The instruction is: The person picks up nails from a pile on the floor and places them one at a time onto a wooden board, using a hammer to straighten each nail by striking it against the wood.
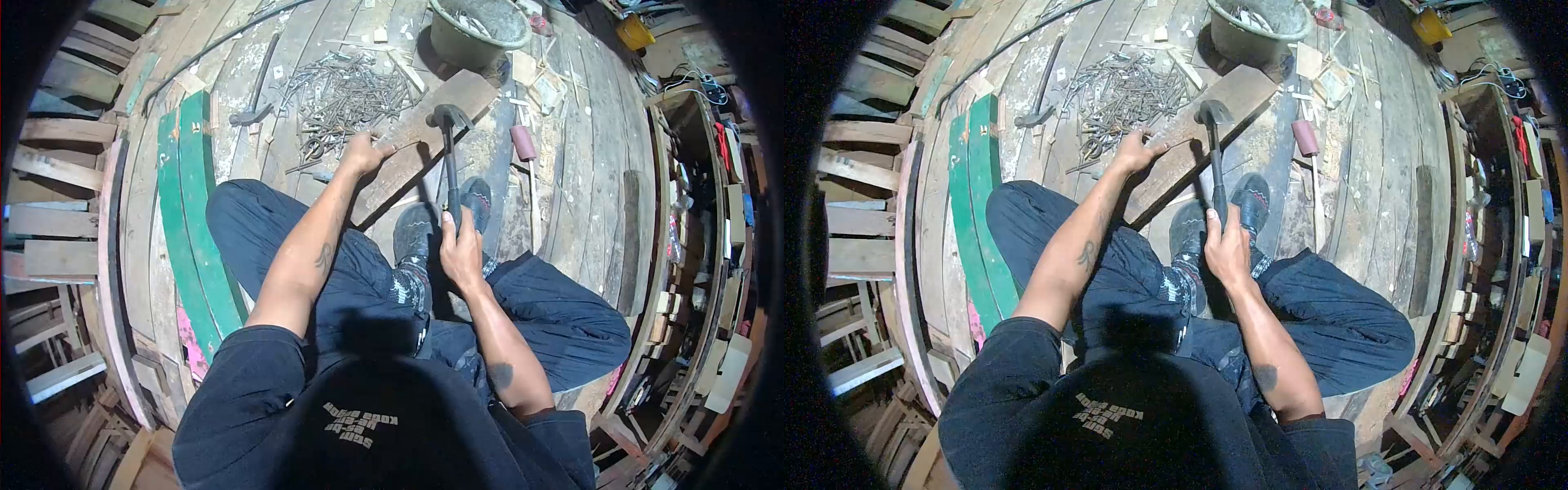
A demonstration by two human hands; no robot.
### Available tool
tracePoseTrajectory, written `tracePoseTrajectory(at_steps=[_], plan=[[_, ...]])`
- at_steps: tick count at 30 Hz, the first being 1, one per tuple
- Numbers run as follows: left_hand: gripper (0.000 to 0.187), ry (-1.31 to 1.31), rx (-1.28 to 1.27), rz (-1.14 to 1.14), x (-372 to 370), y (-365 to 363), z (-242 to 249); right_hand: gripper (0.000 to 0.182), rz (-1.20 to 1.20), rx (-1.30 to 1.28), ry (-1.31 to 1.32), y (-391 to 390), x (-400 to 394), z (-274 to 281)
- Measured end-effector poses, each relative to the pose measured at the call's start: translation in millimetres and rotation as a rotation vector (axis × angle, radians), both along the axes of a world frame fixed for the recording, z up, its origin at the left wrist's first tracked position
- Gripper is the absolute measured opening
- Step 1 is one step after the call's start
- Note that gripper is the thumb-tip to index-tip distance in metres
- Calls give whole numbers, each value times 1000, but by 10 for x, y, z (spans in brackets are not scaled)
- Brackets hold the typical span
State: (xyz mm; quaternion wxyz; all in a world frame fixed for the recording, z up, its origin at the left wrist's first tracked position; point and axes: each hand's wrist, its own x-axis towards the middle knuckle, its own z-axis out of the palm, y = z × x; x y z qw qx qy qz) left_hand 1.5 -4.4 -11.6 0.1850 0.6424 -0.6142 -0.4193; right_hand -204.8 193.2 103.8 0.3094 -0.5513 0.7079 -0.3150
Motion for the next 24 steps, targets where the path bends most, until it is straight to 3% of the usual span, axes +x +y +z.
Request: tracePoseTrajectory(at_steps=[5, 8, 17, 20, 24], plan=[[69, -41, -21, -24, -9, -8, 33, 33, 57, 20, 42, -34, 38, 3], [70, -55, -1, -20, -15, 8, 86, 34, 87, 280, 197, -65, 27, -103], [75, -52, -50, -12, -15, -9, -94, 29, 41, -5, 28, -99, 23, 130], [73, -60, -54, -15, -15, 47, 43, 28, 59, -67, 30, -31, 54, 94], [70, -61, -82, -11, -31, 64, 51, 33, 90, 79, 102, 56, 41, -9]])
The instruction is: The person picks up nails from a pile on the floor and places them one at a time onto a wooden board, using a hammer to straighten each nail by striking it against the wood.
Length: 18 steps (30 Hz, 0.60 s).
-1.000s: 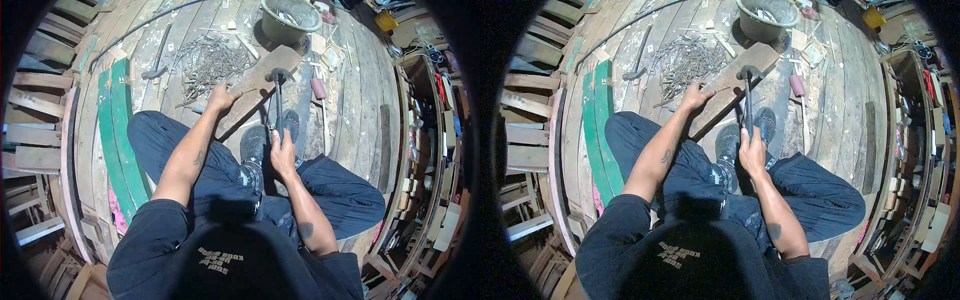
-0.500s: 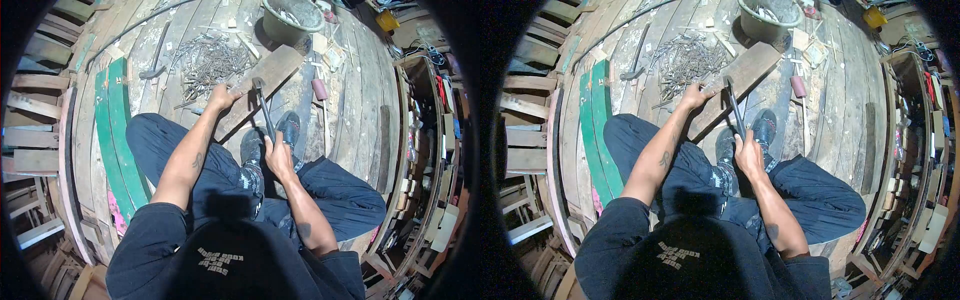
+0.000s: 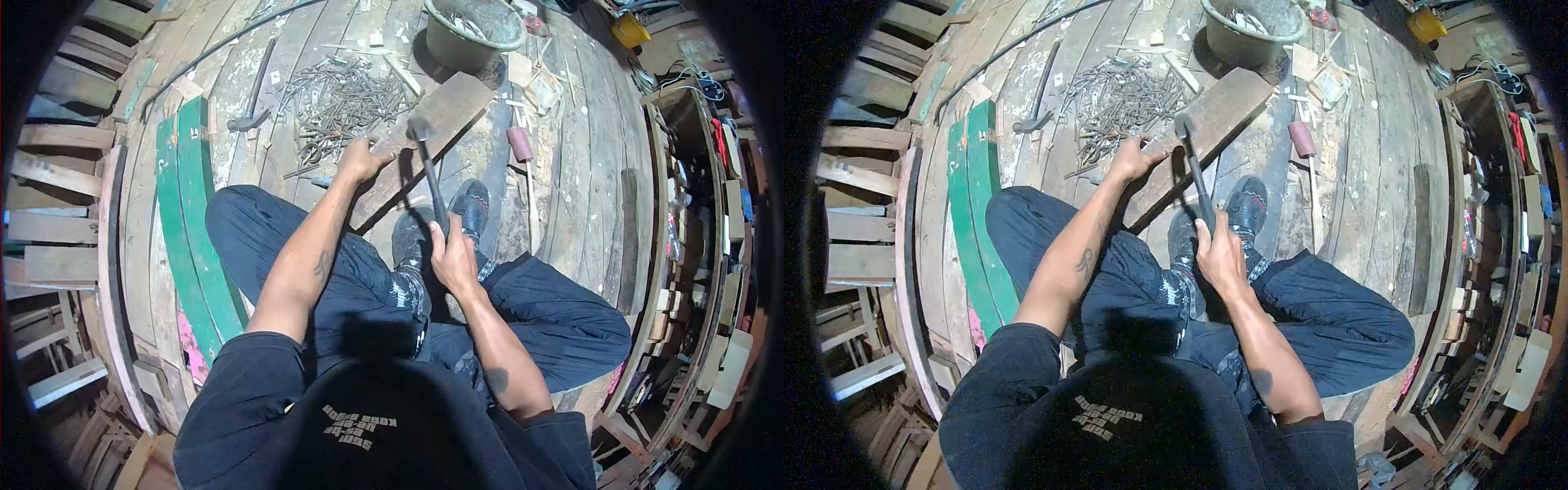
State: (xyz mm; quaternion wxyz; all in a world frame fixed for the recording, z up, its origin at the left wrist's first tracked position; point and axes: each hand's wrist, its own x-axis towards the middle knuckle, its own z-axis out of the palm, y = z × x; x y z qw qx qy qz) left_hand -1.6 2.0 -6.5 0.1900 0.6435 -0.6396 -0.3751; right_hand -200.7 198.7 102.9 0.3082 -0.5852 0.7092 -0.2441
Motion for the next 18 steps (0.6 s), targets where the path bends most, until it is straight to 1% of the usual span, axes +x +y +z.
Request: tracePoseTrajectory(at_steps=[1, 3, 5, 7, 9, 11, 12, 13, 14, 15, 17, 18], plan=[[71, 5, 32, -4, 2, -4, 14, 33, -2, -3, -1, 5, -10, -13], [72, -9, 27, -9, 5, 15, 26, 35, 3, 215, 71, 3, -32, -41], [74, -33, 24, -16, 2, 21, 24, 34, -12, 230, 75, -21, -45, -17], [74, -16, 48, -2, -3, 35, -3, 34, -25, 57, -9, -40, -42, 19], [74, -27, -17, -11, -5, 25, -7, 33, -38, 37, -6, -55, -29, 86], [73, -33, 30, 10, 8, 43, -6, 34, -82, -76, -95, -37, -12, 140], [75, -3, 25, 0, 19, 15, 9, 35, -77, -62, -109, -50, 6, 251], [78, 27, 19, -11, 15, -5, 22, 35, -79, -63, -108, -46, 1, 222], [76, 36, 78, -3, 18, -24, 35, 34, -53, -155, -95, -31, -4, 167], [76, 35, 79, -3, 22, -38, -4, 33, -25, -246, -82, -23, 3, 150], [76, 59, 68, -2, 37, -70, -84, 33, -8, -268, -59, -10, 0, 152], [74, 45, 67, 10, 29, -68, -78, 33, -6, -216, -93, -13, 2, 171]])
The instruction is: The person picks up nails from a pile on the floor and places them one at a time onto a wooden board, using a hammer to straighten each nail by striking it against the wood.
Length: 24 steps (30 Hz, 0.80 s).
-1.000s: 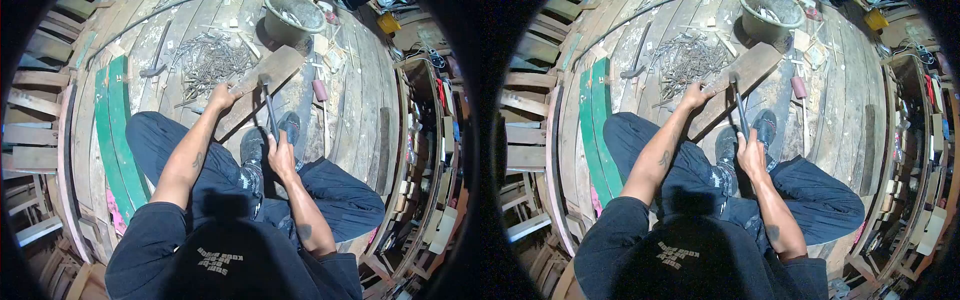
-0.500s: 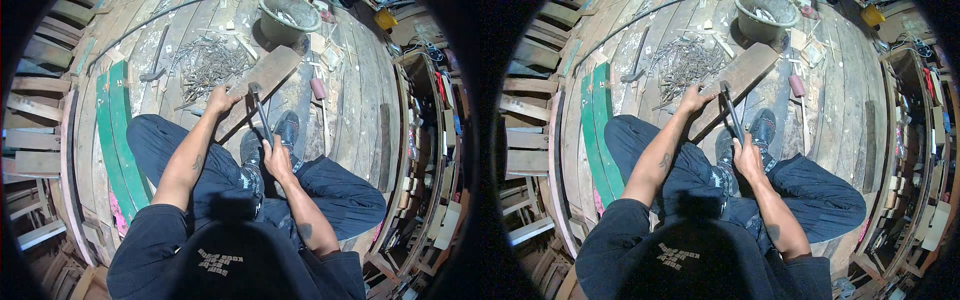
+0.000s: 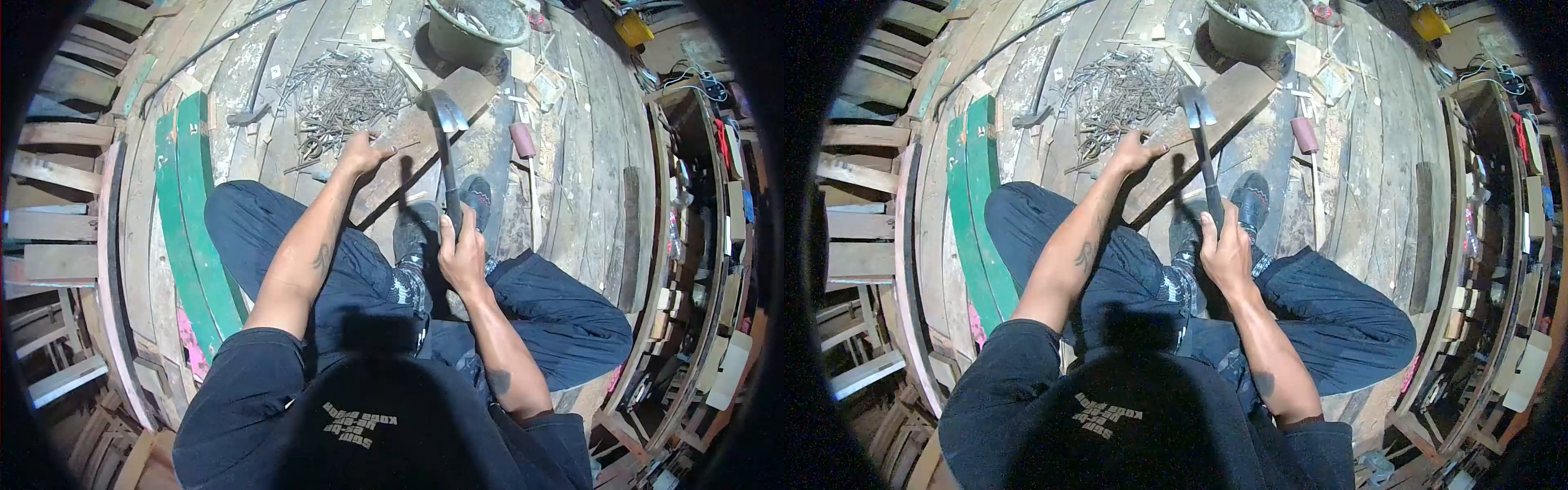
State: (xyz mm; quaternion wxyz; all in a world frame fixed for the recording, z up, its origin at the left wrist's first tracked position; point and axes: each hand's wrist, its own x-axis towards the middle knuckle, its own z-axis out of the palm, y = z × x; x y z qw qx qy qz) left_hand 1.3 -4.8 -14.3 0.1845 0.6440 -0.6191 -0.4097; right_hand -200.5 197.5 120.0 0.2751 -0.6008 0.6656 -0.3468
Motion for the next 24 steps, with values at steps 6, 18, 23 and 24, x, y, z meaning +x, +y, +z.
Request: tracePoseTrajectory(at_steps=[6, 18, 23, 24], plan=[[76, 33, 23, -23, 20, -1, 31, 33, 24, 190, 101, -16, 22, -151], [73, -19, 35, 7, 0, -1, 59, 30, -20, 124, 71, -11, 32, -144], [76, -49, 33, 10, -7, -6, -7, 35, 28, 329, 235, -30, -58, -296], [75, -52, 6, 9, -16, -20, 34, 35, 30, 309, 238, -102, -68, -242]])
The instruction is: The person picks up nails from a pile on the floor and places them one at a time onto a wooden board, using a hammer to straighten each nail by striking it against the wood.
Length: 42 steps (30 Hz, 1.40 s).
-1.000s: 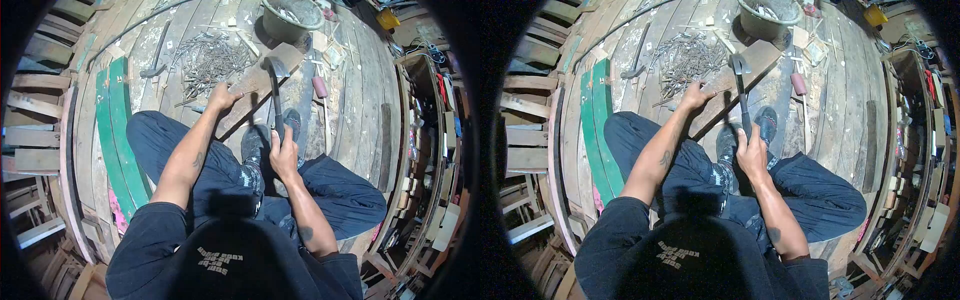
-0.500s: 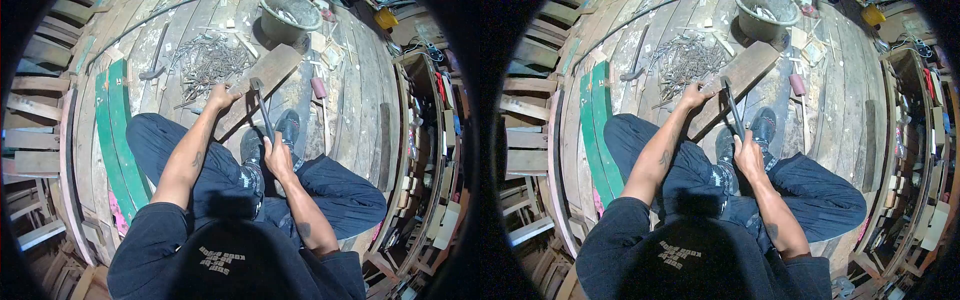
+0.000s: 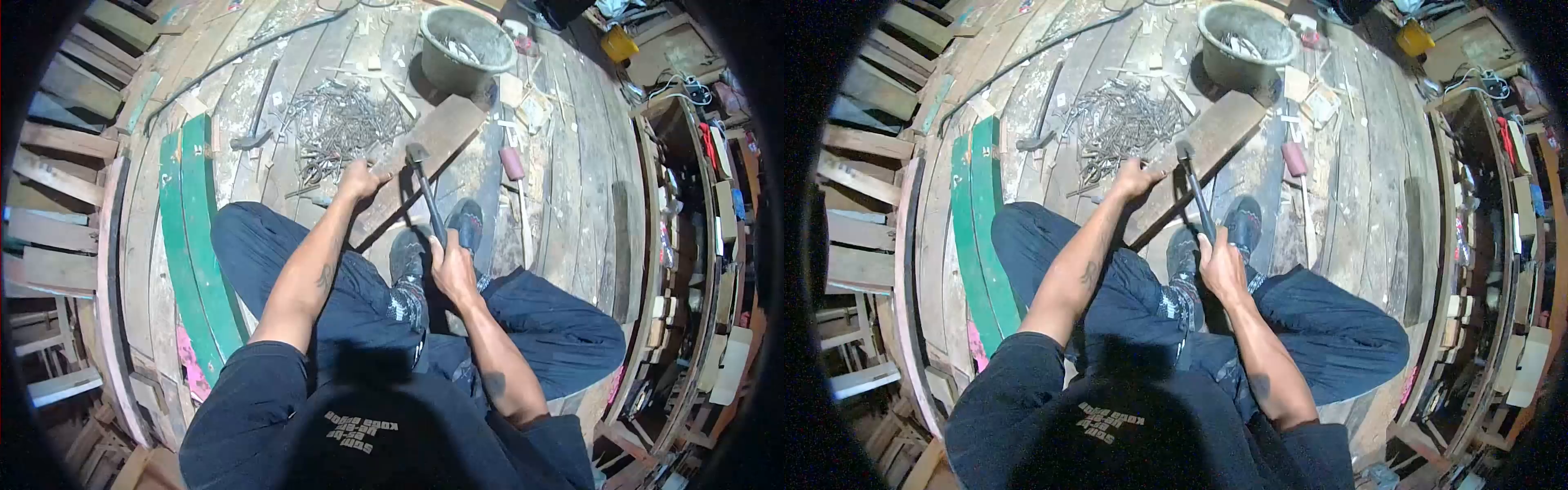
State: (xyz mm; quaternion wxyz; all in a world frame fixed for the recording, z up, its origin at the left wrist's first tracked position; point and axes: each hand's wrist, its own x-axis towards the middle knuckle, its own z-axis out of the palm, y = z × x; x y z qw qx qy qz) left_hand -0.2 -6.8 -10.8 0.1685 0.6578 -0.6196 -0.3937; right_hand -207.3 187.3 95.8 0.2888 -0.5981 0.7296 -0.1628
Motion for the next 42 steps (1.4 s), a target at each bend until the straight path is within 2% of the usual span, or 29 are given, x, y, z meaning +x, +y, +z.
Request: tracePoseTrajectory(at_steps=[3, 5, 6, 7, 9, 10, 11, 13, 15, 17, 18, 19, 20, 22, 24, 26, 28, 29, 30, 31, 32, 34, 35, 38, 42], plan=[[67, 15, 11, -24, 4, 77, 4, 36, -96, -29, -141, 18, -34, 153], [53, 41, -245, -15, 14, 86, -105, 37, -184, -162, -255, 22, -61, 194], [42, 103, -317, 41, -20, 130, -67, 38, -248, -206, -328, 28, -61, 208], [42, 95, -321, 30, -16, 151, -18, 38, -258, -210, -337, 39, -81, 238], [38, 20, -605, -147, -21, 162, 89, 32, -495, 21, -818, 47, -134, 369], [33, -111, -644, -167, -67, 266, 241, 30, -557, 15, -888, 54, -131, 446], [27, -116, -677, -182, -93, 267, 178, 29, -618, 10, -958, 64, -133, 492], [23, -254, -672, -215, -141, 346, 227, 30, -644, -7, -1028, 84, -235, 448], [21, -257, -663, -229, -201, 369, 283, 30, -757, 20, -1174, 95, -308, 396], [22, -373, -629, -229, -243, 365, 336, 31, -803, 13, -1230, 83, -344, 381], [23, -414, -667, -224, -245, 357, 214, 32, -832, 32, -1264, 78, -377, 319], [24, -421, -573, -238, -268, 376, 278, 34, -862, 52, -1298, 80, -392, 287], [24, -448, -623, -242, -270, 417, 294, 43, -867, 41, -1306, 90, -399, 270], [25, -479, -684, -275, -313, 350, 343, 39, -872, 42, -1329, 93, -395, 252], [26, -322, -480, -182, -374, 204, 439, 33, -837, 78, -1327, 88, -384, 288], [30, -200, -634, -111, -557, -69, 757, 32, -829, 76, -1330, 75, -350, 349], [31, -194, -698, -126, -756, -546, 1264, 27, -788, 96, -1298, 71, -325, 405], [30, -100, -817, -79, -877, -763, 1513, 27, -775, 100, -1293, 76, -313, 425], [30, -95, -836, -36, -993, -956, 1889, 27, -753, 101, -1288, 87, -300, 441], [30, 28, -897, -7, -1070, -1190, 2136, 27, -736, 102, -1284, 94, -286, 449], [37, 71, -960, 33, -1126, -1332, 2430, 27, -719, 103, -1276, 97, -273, 435], [43, -56, -1050, 133, -1132, -1554, 2797, 27, -705, 108, -1286, 104, -273, 445], [48, 13, -1068, 53, -1029, -1698, 2844, 27, -694, 111, -1298, 115, -257, 446], [43, -103, -1026, 77, -684, -1719, 2746, 28, -681, 111, -1270, 117, -252, 442], [33, -162, -856, -62, 246, -1608, 1870, 26, -640, 157, -1237, 122, -253, 455]])
